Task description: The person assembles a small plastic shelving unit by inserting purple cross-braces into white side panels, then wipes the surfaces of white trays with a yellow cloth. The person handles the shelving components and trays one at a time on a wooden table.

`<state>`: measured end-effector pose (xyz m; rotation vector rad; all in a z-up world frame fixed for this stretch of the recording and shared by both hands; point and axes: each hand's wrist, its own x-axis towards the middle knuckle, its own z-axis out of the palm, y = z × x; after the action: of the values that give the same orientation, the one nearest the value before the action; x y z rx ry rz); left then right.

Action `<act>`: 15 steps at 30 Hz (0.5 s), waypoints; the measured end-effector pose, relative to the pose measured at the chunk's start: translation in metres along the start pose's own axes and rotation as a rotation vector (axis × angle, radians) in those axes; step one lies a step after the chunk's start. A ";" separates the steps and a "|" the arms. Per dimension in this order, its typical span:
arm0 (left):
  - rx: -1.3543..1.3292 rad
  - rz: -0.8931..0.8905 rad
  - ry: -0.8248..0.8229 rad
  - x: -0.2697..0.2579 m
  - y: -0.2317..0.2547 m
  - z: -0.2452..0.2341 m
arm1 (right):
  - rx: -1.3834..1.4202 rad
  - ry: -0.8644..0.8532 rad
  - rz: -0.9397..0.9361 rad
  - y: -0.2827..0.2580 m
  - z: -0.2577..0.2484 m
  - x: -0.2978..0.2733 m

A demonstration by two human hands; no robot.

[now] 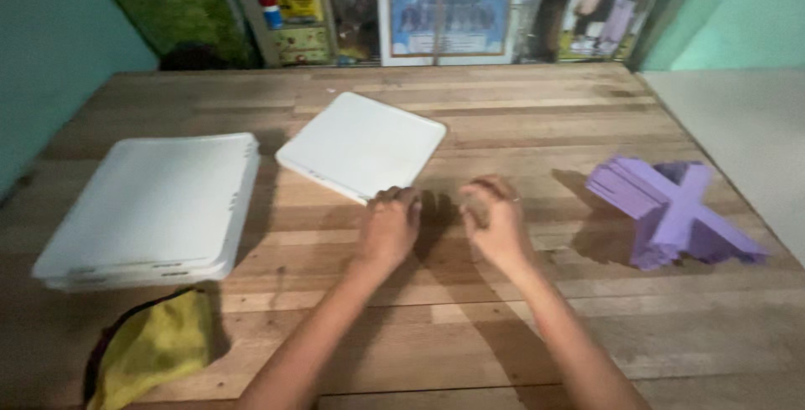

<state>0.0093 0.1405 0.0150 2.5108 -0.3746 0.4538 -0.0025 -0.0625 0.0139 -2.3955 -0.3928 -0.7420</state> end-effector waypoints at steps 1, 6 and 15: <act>0.028 -0.044 -0.017 -0.005 -0.014 -0.015 | 0.037 -0.098 0.035 -0.010 0.018 0.000; 0.079 -0.229 -0.092 -0.037 -0.069 -0.087 | 0.249 -0.428 0.099 -0.070 0.101 -0.014; -0.368 -0.004 0.538 -0.058 -0.147 -0.178 | 0.538 -0.497 -0.023 -0.238 0.213 -0.046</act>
<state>-0.0337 0.3696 0.0628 1.9396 -0.2143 0.9354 -0.0533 0.2495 -0.0474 -2.0273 -0.7178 -0.0148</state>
